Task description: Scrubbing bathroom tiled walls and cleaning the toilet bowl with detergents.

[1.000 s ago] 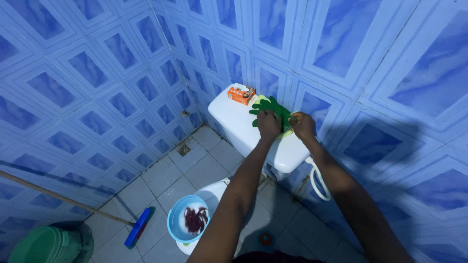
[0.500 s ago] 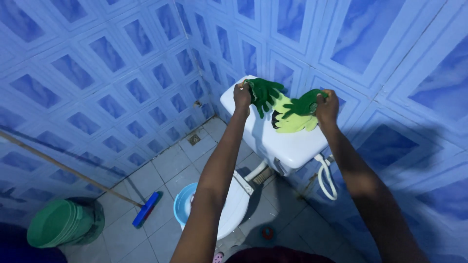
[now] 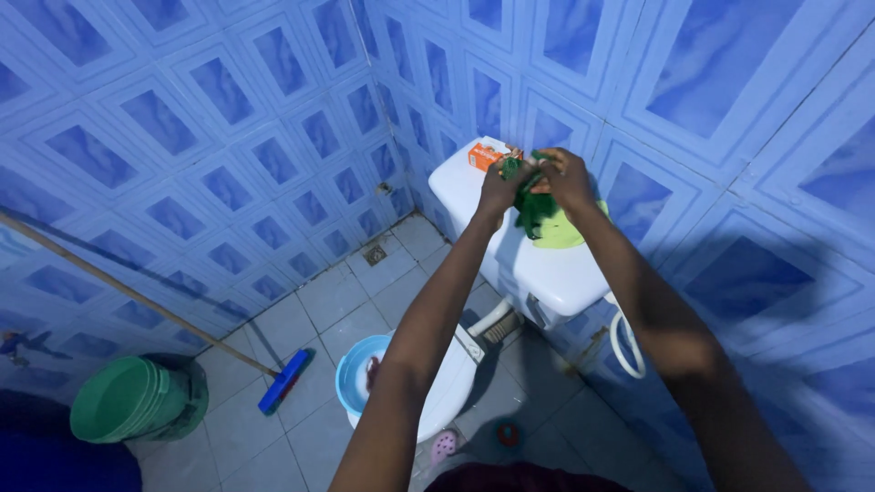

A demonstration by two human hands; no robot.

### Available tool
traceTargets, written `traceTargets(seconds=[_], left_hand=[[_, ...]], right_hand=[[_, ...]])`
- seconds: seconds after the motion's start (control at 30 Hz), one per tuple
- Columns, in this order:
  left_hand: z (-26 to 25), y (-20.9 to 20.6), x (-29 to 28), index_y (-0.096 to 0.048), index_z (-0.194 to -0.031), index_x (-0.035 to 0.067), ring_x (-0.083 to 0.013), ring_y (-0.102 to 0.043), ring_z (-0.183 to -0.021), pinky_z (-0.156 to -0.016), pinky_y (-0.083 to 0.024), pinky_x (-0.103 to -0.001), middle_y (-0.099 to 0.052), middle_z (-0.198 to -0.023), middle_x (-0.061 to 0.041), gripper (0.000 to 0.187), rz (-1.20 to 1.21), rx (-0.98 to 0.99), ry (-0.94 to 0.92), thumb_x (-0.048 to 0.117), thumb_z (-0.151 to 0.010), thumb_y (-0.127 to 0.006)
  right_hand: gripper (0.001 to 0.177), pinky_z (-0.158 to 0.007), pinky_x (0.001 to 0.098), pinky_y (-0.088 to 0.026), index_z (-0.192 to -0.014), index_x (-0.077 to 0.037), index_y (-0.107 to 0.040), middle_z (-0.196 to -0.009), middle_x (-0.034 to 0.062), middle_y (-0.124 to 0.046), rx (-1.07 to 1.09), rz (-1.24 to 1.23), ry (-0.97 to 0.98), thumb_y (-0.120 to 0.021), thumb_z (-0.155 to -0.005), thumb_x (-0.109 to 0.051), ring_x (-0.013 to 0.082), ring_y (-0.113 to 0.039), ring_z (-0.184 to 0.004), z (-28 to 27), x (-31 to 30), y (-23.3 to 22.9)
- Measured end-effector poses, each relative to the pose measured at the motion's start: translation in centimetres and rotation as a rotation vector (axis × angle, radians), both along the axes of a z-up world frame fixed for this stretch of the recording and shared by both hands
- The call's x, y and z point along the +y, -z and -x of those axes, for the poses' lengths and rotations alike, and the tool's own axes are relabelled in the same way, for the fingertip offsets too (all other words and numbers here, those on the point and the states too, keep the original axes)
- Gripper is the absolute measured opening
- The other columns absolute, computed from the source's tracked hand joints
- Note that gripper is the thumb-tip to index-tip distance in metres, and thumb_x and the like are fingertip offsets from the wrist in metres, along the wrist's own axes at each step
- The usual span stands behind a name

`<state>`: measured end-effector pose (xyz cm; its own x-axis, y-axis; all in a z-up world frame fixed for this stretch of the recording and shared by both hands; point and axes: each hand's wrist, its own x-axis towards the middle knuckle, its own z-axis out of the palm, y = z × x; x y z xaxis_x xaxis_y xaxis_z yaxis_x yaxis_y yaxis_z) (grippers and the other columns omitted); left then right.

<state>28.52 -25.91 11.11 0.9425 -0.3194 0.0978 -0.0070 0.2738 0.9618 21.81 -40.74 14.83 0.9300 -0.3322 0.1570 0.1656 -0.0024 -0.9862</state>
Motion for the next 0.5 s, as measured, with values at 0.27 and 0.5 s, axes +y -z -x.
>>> traceTargets(seconds=[0.27,0.5], left_hand=[[-0.8,1.2,1.5,-0.067,-0.121,0.004,-0.0186,-0.071,-0.085,-0.072,-0.057,-0.034,-0.075,-0.101,-0.011,0.037,-0.370,-0.053,-0.124,0.012,-0.086,-0.077],[-2.5,0.4,3.1,-0.064,-0.126,0.006,-0.0207,-0.071,-0.088,-0.075,-0.057,-0.036,-0.073,-0.105,-0.012,0.039,-0.419,-0.015,-0.086,0.010,-0.087,-0.070]], right_hand=[[0.036,-0.078,0.0378,-0.063,-0.132,-0.001,-0.063,-0.128,0.0152,-0.070,0.161,0.268,-0.008,-0.050,-0.099,-0.001,0.0267,-0.075,-0.102,4.9,-1.1,-3.9],[0.046,-0.086,0.0466,-0.055,-0.115,-0.009,-0.071,-0.108,0.0170,-0.070,-0.037,1.193,0.167,-0.068,-0.071,0.005,0.0364,-0.069,-0.094,6.3,-11.4,9.8]])
